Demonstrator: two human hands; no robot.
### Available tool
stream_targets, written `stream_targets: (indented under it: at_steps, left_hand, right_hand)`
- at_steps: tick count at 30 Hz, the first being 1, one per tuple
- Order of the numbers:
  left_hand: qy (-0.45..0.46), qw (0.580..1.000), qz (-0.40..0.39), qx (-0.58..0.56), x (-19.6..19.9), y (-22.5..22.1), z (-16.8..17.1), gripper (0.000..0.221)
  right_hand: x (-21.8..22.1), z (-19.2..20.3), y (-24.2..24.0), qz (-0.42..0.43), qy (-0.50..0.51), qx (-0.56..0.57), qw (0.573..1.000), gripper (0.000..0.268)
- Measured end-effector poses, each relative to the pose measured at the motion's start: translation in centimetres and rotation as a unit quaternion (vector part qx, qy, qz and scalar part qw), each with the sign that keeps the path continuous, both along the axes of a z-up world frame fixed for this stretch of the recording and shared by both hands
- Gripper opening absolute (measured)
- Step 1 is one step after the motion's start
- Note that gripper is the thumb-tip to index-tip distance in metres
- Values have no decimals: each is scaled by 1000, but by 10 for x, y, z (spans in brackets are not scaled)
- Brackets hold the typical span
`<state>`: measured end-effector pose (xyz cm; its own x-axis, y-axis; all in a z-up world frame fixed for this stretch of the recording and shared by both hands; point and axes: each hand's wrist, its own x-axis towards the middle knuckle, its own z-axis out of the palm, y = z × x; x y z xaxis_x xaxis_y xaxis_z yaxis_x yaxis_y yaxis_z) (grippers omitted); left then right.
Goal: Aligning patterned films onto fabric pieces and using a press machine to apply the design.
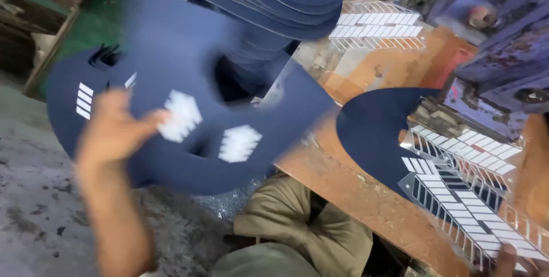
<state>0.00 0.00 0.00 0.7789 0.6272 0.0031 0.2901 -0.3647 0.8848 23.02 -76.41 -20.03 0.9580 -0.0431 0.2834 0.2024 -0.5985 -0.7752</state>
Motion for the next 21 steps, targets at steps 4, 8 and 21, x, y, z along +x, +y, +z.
stream_targets:
  at_steps: [4,8,21]
  left_hand:
    - [-64,985,161,-16,-72,100,-29,50]
    - [40,934,193,300,-68,118,-55,74]
    - [-41,925,-312,211,320,-261,-61,117]
  right_hand:
    - [-1,-27,-23,-4,-28,29,999,35]
    - [-6,15,19,-36,-59,44,997,41]
    - [-40,118,38,-129,181,27,975,32]
